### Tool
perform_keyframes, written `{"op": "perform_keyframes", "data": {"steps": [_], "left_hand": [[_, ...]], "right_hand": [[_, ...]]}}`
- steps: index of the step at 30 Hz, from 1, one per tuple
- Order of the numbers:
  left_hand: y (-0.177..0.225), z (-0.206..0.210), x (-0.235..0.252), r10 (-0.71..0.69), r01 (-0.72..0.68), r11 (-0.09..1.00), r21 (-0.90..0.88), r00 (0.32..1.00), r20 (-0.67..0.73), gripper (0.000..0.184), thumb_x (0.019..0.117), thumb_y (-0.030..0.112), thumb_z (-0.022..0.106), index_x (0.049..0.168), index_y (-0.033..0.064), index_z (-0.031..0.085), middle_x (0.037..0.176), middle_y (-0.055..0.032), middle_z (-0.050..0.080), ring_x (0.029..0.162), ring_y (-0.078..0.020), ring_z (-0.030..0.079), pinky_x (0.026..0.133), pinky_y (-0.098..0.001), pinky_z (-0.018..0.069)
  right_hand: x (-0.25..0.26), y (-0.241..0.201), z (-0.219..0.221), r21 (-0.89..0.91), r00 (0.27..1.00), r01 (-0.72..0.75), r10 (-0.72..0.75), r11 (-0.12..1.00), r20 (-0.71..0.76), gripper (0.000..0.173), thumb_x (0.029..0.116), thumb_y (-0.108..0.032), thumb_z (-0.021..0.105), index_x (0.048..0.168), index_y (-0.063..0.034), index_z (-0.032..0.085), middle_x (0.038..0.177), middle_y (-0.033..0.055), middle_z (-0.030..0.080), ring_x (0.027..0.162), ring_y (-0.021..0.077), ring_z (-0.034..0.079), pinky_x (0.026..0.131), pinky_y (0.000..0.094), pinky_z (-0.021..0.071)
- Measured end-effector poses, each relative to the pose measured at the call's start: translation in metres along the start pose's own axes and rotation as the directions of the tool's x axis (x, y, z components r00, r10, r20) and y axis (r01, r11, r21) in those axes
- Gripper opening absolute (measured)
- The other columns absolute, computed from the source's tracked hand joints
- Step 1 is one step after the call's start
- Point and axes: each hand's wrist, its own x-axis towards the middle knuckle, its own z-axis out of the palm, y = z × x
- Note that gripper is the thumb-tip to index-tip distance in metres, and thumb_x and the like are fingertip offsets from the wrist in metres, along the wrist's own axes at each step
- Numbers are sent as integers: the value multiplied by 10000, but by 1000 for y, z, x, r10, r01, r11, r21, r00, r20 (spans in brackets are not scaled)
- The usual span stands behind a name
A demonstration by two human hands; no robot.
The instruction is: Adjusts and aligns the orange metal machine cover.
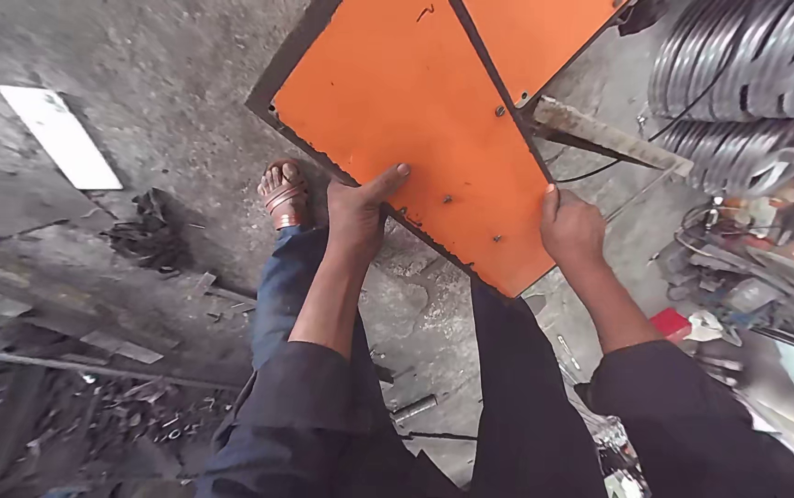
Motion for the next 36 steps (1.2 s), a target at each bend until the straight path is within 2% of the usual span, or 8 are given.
{"op": "perform_keyframes", "data": {"steps": [4,8,11,14,21,23,30,36], "left_hand": [[3,0,1,-23,23,1000,9,1000,-8,489,818,-7,823,1216,-2,539,1056,-153,731,973,-282,742,878,-484,635],[8,-8,-4,-109,109,994,1,992,58,420,851,-19,780,1202,14,553,1055,-135,728,960,-256,738,857,-459,636],[13,-17,-4,-146,142,989,37,982,116,479,849,-46,760,1260,17,522,1104,-141,707,986,-264,726,860,-465,633],[16,-19,-6,-164,151,981,118,980,110,515,852,-43,762,1302,2,517,1127,-147,706,996,-268,729,865,-461,640],[12,-18,-4,-88,73,991,116,988,130,479,851,-37,780,1259,-13,530,1075,-143,715,950,-251,736,840,-447,646],[12,-17,-5,-96,81,989,124,988,119,466,854,-35,777,1248,-8,530,1048,-134,719,905,-234,738,800,-424,650],[19,-15,-5,-153,134,976,169,982,107,494,873,-24,767,1296,-7,513,1095,-148,714,956,-262,742,838,-450,651],[17,-18,-4,-150,131,977,171,983,107,508,863,-25,779,1296,-20,513,1098,-158,714,963,-264,741,854,-448,646]], "right_hand": [[-20,-15,-6,100,952,225,-197,969,-233,634,1072,-546,414,863,3,652,750,208,655,699,420,678,571,600,504],[-42,-71,-5,388,831,553,-461,737,-310,369,1013,-349,660,1183,-23,687,978,135,700,842,259,697,745,435,609],[-39,-97,10,391,774,622,-457,678,-438,190,979,-196,692,1062,-32,737,947,109,718,826,198,710,751,344,613],[-43,-98,12,485,805,591,-433,645,-406,142,940,-179,737,997,-49,743,915,55,740,809,110,714,751,272,616],[-60,-128,10,553,724,683,-546,478,-422,160,909,-54,742,1055,-9,695,979,103,701,846,157,710,761,316,632],[-60,-132,15,504,693,718,-557,480,-457,210,927,-59,737,1125,3,704,1019,125,720,894,186,723,805,330,627],[-58,-134,22,415,649,761,-584,499,-488,52,920,-89,753,948,-52,777,979,107,718,918,207,707,814,330,607],[-61,-129,14,302,581,813,-669,497,-464,114,952,-72,698,1015,-68,794,1016,111,742,955,229,723,844,338,607]]}}
